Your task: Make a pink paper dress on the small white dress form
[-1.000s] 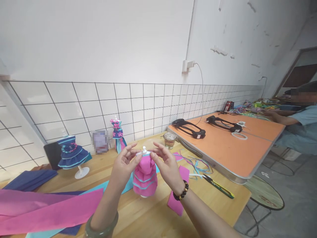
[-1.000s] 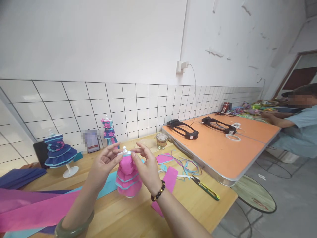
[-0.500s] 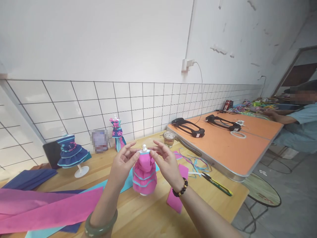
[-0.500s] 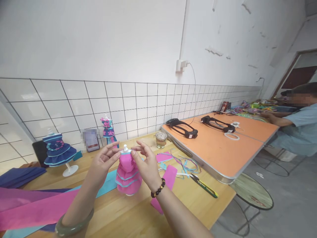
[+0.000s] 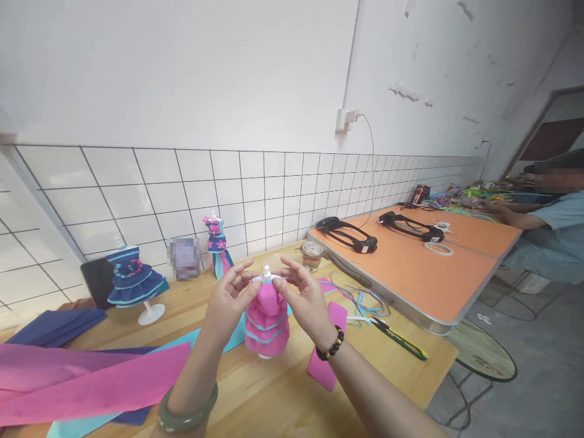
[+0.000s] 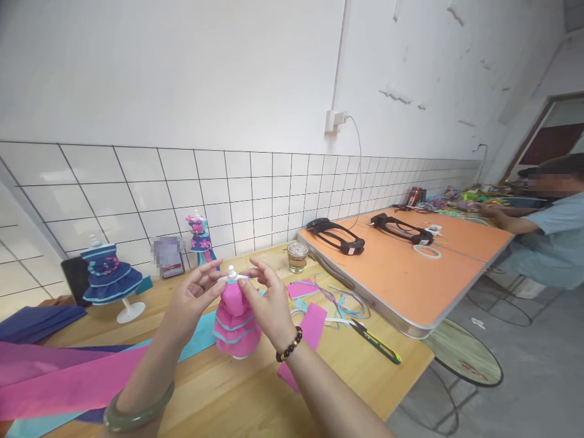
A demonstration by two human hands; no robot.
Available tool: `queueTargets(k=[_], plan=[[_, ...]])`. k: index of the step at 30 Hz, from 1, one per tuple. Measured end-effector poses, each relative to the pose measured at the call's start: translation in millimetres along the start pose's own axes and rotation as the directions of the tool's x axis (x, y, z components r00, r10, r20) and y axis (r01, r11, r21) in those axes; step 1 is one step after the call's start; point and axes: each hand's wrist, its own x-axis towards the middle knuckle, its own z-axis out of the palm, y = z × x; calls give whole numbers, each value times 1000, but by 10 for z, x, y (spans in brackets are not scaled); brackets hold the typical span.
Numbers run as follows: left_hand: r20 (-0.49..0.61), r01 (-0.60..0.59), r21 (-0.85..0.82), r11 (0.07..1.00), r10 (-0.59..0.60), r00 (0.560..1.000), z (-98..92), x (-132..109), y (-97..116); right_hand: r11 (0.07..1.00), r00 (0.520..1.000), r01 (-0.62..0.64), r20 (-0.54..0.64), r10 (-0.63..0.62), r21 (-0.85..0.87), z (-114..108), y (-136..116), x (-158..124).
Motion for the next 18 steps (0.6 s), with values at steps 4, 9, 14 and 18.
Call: queueTargets(k=[4,9,14,18], plan=[[-9,4,4,1000,-4,1000,3,-2,11,1000,1000,8,5,-8,13,3,4,3],[-9,1,20,1000,0,1000,11,7,1,1000,1000,8,9,-8,10,2,12,1],[0,-23,40,999,23,1000,14,17,-17,1000,999,3,32,-4,23,-4,28,-3],[7,-31,35,999,31,999,21,6,-1,1000,999,5,32,-6,19,-16,28,0]])
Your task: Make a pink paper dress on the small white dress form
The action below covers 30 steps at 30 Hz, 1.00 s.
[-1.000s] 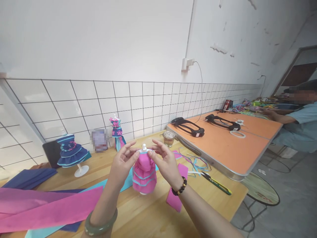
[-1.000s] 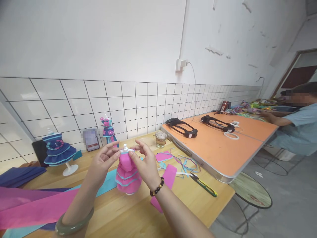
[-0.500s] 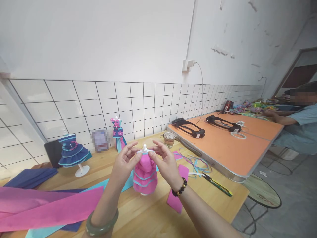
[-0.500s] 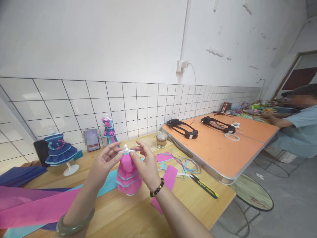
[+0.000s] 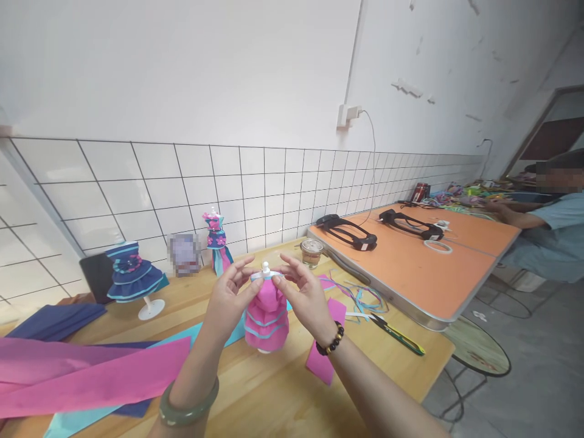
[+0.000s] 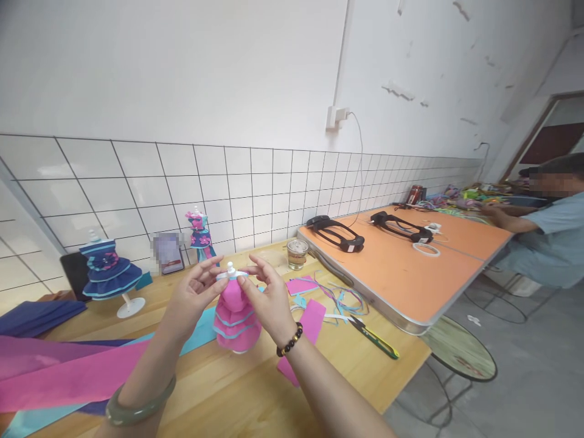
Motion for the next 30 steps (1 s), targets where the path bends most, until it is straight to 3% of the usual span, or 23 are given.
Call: queueTargets(k=[10,21,30], plan=[[-2,-1,-18,1000,1,1000,-11,-7,-16,1000,1000,-4,-7,4,9,5,-13,7],[2,46,-90,995,-46,999,-24,-6,15,975,995,-102,32,97,200,-16,-60,-16],[1,42,-77,996,-42,999,-35,3,9,994,998,-57,-6,58,92,13,-12,11]])
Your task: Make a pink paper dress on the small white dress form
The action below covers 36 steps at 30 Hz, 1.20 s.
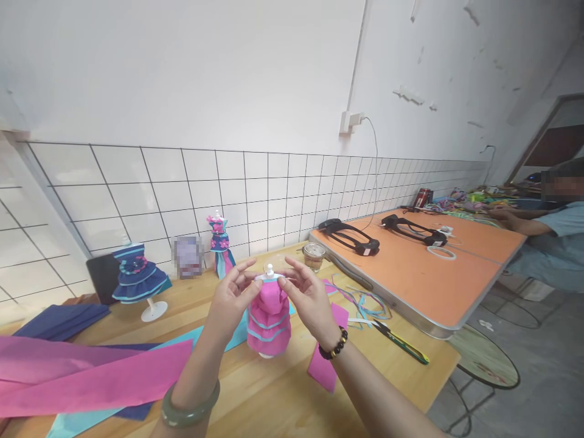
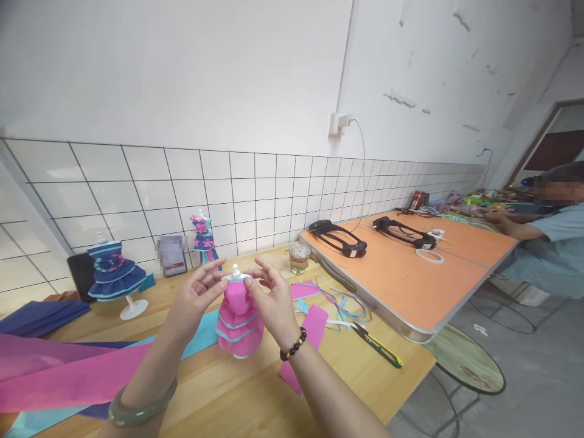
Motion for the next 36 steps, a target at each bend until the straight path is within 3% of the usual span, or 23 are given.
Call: queueTargets(k=[7,15,24,27,31,36], plan=[[-23,3,23,1000,-2,1000,-9,4,-10,998,1000,-8,-3,8,69,-64,-22,-3],[-89,10,75,997,-4,996,15,8,13,1000,979,8,-204,-11,-15,-179,268,-305],[-101,-16,87,996,25,995,24,11,-38,960,986,153,-26,-163,-235,-103,288,-468],[-115,-15,89,996,26,993,32,10,-40,948,983,167,-23,-180,-272,-114,303,-479],[-176,-36,75,997,49,983,19,33,-58,955,987,109,-87,-138,-277,-201,335,-499],[-350,-57,-34,998,42,936,-97,111,-97,939,990,17,-124,-64,-345,-393,407,-600]])
